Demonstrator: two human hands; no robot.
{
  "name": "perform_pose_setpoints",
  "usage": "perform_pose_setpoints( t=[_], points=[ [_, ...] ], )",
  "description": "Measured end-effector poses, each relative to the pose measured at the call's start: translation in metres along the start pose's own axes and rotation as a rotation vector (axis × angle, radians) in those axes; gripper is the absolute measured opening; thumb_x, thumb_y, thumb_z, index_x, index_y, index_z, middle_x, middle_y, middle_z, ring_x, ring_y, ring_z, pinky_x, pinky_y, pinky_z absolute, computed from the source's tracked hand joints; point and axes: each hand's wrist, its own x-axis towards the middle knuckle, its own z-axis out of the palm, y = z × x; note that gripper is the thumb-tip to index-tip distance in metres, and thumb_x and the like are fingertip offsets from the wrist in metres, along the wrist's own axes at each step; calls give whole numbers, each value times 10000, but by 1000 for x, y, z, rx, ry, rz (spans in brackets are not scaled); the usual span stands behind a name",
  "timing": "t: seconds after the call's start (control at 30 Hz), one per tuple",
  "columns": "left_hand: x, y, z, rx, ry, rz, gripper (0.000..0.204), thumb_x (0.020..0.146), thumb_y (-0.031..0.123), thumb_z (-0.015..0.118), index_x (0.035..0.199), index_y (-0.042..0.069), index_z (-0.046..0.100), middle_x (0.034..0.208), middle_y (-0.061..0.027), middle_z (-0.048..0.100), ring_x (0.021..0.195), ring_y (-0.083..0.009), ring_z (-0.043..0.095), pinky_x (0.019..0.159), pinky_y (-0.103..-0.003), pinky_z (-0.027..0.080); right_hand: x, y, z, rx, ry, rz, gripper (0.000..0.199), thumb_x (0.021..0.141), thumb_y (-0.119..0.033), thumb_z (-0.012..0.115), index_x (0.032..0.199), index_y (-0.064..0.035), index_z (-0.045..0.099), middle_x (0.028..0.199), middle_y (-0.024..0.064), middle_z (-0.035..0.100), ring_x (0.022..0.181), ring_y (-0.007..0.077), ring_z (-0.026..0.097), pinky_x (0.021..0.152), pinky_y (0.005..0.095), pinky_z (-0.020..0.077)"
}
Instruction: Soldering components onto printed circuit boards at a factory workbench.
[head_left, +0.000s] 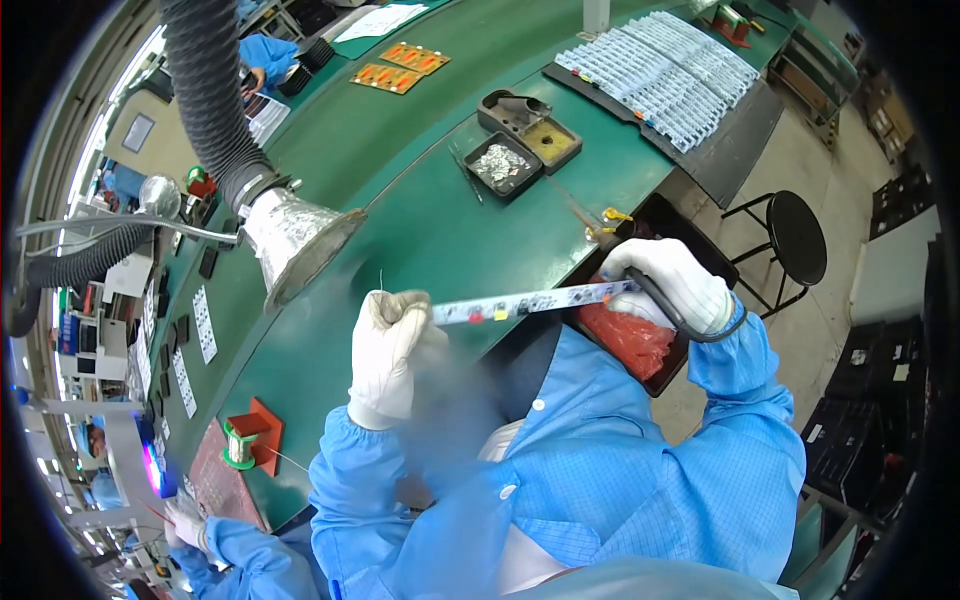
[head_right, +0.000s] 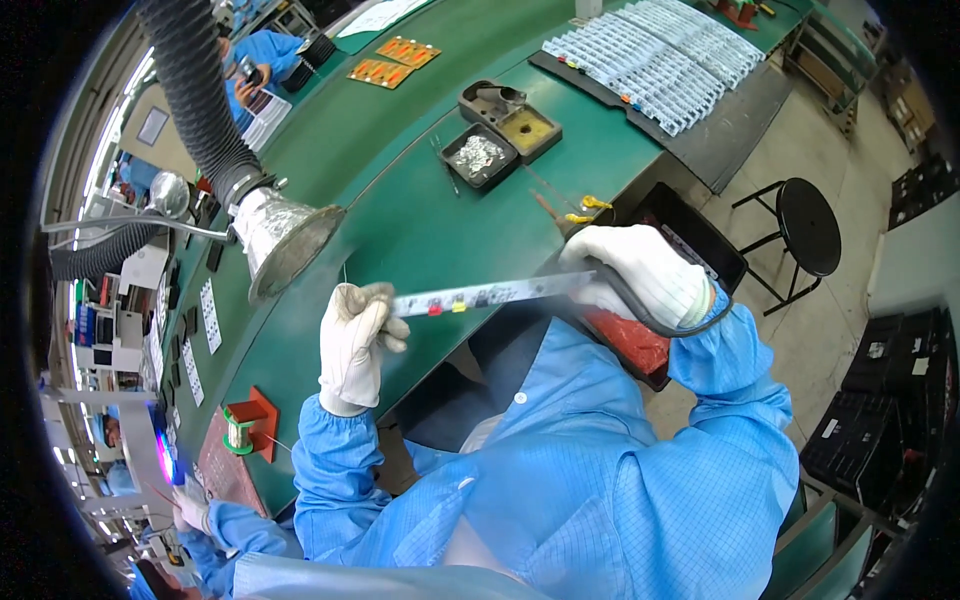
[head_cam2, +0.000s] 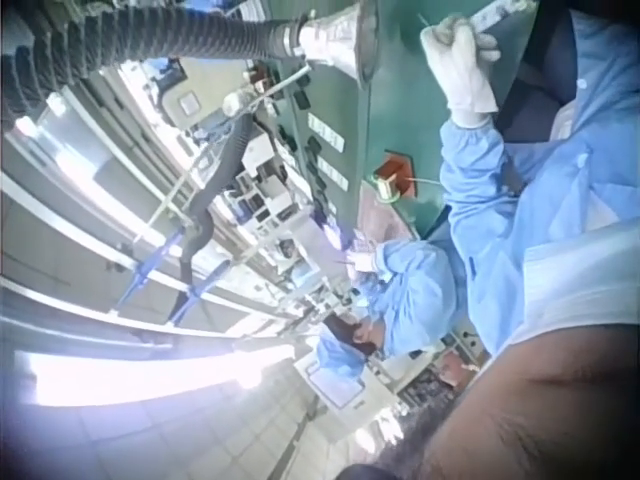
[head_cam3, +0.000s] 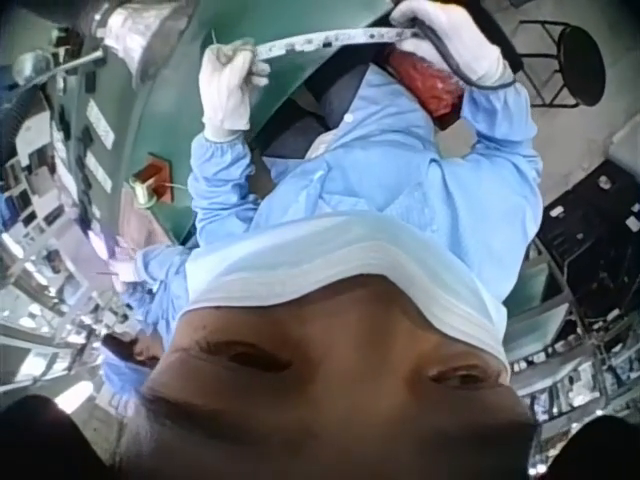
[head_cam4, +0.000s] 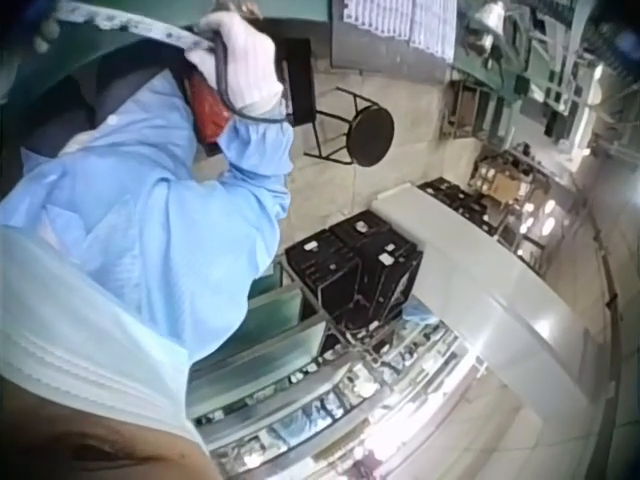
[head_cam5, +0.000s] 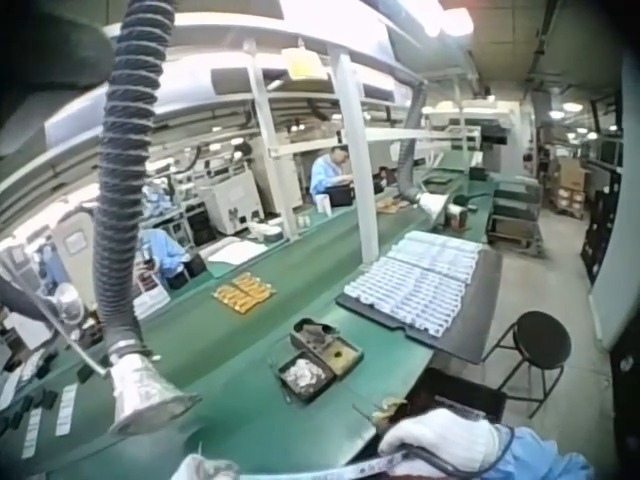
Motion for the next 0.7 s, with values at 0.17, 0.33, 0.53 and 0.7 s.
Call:
perform_pose_setpoints(
  t=[0.17, 0.33, 0.53, 0.7],
  points=[
    [43, -46, -14, 823, 223, 244, 337, 873, 310, 707, 915, 26, 532, 864, -112, 587, 600, -233, 588, 516, -341, 463, -9, 33, -24, -407, 530, 188, 291, 728, -30, 759, 993, -24, 639, 865, 152, 660, 751, 262, 678, 676, 354, 541],
    [55, -82, -25, 1305, 405, 437, 395, 850, 393, 715, 825, 55, 512, 801, -128, 556, 666, -335, 587, 588, -428, 478, 19, 106, -51, -771, 658, 350, 241, 857, -126, 685, 1084, -92, 612, 947, 155, 655, 855, 352, 649, 737, 408, 520],
    [60, -88, -26, 1316, 405, 504, 372, 842, 367, 724, 807, 68, 506, 789, -110, 539, 639, -329, 572, 564, -418, 468, 57, 177, -45, -956, 483, 357, 228, 899, -173, 575, 1126, -182, 596, 850, 135, 595, 756, 349, 637, 653, 452, 506],
    [60, -87, -27, 1299, 409, 496, 361, 840, 350, 727, 792, 71, 502, 787, -107, 530, 640, -325, 563, 561, -418, 463, 72, 204, -37, -1024, 435, 281, 237, 903, -119, 532, 1129, -173, 577, 837, 134, 587, 726, 346, 634, 614, 447, 510]
  ],
)
